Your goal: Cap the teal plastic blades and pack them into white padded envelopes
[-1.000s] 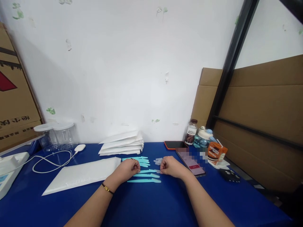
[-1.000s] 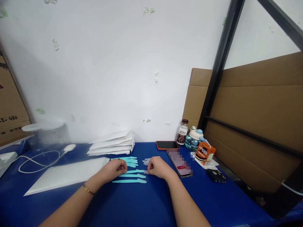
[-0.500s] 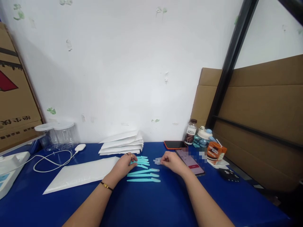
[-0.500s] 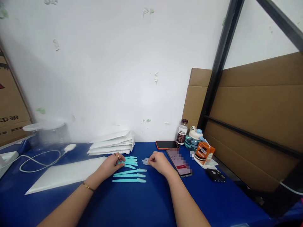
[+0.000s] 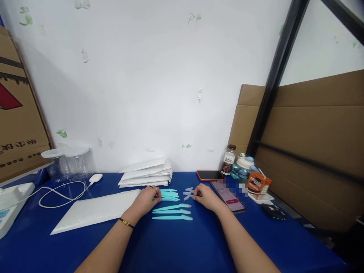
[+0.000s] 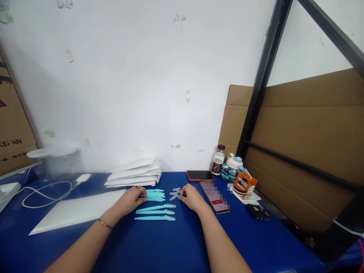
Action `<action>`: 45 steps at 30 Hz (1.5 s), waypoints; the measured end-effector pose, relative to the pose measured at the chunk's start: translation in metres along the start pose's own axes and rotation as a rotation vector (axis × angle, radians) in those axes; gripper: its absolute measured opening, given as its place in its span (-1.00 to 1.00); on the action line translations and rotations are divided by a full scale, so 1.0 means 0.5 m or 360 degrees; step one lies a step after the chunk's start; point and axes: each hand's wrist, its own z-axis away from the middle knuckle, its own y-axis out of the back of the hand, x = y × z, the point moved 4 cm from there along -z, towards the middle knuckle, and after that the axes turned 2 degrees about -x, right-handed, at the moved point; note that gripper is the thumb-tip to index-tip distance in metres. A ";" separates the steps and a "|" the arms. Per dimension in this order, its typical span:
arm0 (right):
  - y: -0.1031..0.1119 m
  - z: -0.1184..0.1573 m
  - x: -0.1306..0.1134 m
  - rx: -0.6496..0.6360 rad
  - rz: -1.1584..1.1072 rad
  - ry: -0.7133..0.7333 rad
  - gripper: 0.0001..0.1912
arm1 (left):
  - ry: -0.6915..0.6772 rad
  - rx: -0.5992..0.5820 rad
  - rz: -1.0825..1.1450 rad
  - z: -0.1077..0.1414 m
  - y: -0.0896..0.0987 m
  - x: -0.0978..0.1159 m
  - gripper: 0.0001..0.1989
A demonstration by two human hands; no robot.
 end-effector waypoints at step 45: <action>-0.012 0.007 -0.042 -0.0172 -0.0580 0.0062 -0.83 | 0.0015 -0.0003 -0.0085 0.001 0.009 0.009 -0.89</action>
